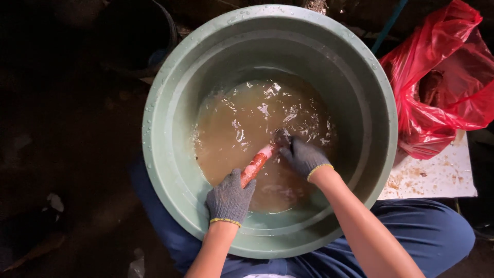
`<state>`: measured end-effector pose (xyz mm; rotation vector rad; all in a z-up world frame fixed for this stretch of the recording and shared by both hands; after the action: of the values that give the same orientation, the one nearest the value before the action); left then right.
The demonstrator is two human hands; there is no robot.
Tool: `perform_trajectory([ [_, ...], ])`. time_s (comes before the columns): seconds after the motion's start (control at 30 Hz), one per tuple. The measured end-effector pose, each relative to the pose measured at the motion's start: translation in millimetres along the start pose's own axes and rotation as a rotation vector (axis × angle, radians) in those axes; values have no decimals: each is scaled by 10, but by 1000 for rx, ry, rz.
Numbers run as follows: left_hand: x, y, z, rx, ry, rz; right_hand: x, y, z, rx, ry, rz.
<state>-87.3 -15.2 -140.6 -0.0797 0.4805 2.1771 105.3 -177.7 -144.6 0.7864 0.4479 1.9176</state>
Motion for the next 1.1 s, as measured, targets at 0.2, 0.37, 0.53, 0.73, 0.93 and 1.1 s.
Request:
perform_trajectory([
  [0.2,-63,-55,278,224,67,101,418,403,-9,89,-125,231],
  [0.37,-71,-32,343,97,-14,24,267,276,166,107,-35,125],
  [0.53,-116,-60,395,-29,-127,-55,-180,-118,129,-9,192,-18],
  [0.73,-110,-88,508,-59,-116,-20,-504,-216,241,-188,-76,-136],
  [0.93,-123,-101,485,25,-16,59,-165,124,646,-182,-185,-241],
  [1.1,-166,-103,480,265,-7,119,-160,119,625,-254,-204,-148],
])
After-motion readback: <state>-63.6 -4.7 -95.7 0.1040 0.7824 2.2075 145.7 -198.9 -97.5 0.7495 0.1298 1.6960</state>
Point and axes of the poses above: each hand's wrist, its own y-axis away from the middle knuckle, its own z-axis out of the back of the hand, x = y × z, the point moved 1 cm from there along -y, towards the middle knuckle, and after that the axes turned 2 degrees about z, right-handed, at the moved point
